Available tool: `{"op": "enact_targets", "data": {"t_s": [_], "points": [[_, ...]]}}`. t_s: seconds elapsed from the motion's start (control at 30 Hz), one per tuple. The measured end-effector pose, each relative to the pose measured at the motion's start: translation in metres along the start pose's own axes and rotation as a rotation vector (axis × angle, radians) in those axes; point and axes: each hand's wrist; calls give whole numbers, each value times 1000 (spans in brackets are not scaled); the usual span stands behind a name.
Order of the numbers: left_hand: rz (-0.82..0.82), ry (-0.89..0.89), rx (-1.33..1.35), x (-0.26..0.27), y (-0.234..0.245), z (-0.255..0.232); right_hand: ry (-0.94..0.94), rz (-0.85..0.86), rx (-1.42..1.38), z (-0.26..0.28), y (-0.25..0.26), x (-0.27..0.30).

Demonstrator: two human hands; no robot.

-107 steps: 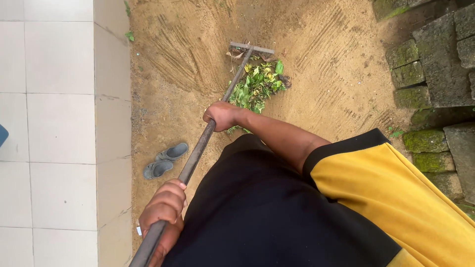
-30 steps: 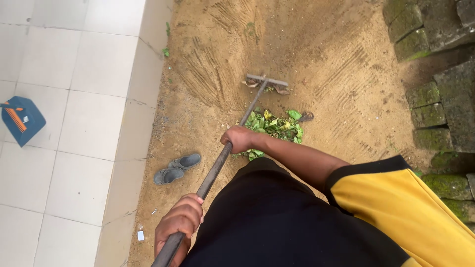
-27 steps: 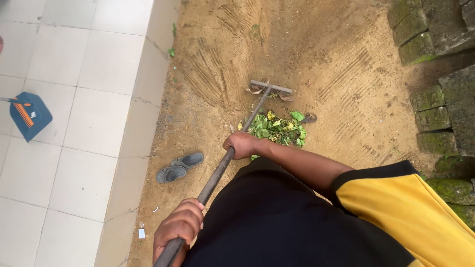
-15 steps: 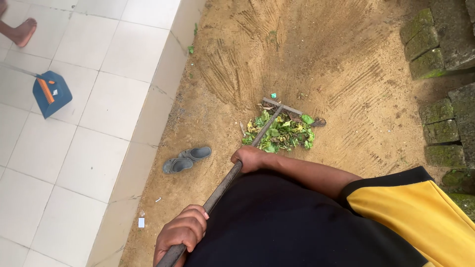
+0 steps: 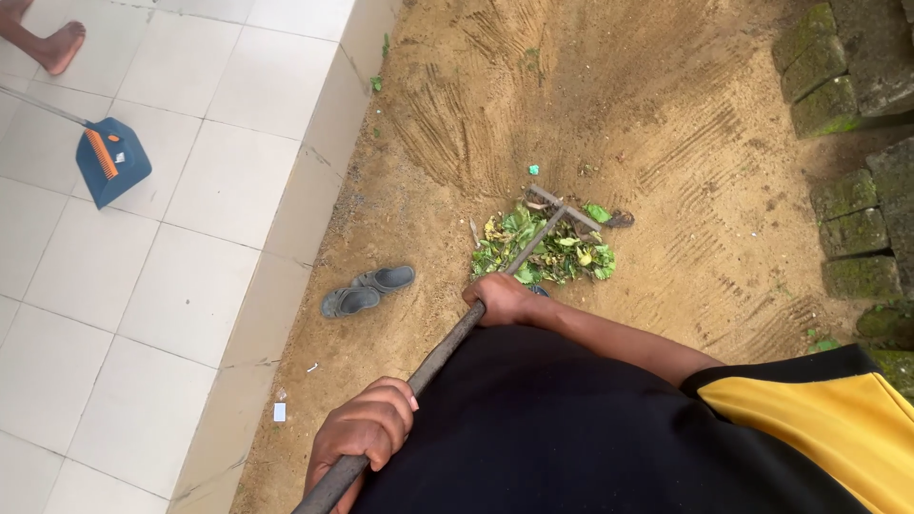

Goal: Raking leaves and debris into a pile on a dirt path.

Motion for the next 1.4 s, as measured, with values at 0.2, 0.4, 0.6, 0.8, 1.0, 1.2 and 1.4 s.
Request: {"op": "enact_targets", "data": {"t_s": [0.2,0.4,0.6,0.8,1.0,1.2,1.4], "points": [[43,65,20,-10,-9,-4,-172,-43,-57,-13,32,14],[104,89,36,-81,-34,30,-197,-143,-52,-79,77,-4],[118,153,-2,-163,-74,73,-121,-364,12,-159,123,-20],[199,148,32,-217,-117,144,-239,-298,-45,-240,152,-28],[134,146,41,-223,-124,162,-353,-107,-201,-247,174,-32],[103,48,77,-221,-123,171,-318,-78,-197,-260,158,-43],[128,2,169,-208,-126,175,-290,-59,-189,-250,162,-32]]}}
Point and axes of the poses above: each hand's wrist, its own x-axis away from the middle knuckle, its own y-axis out of the back of the hand, z = x × y, and after that the axes turned 15 degrees about -z, right-handed
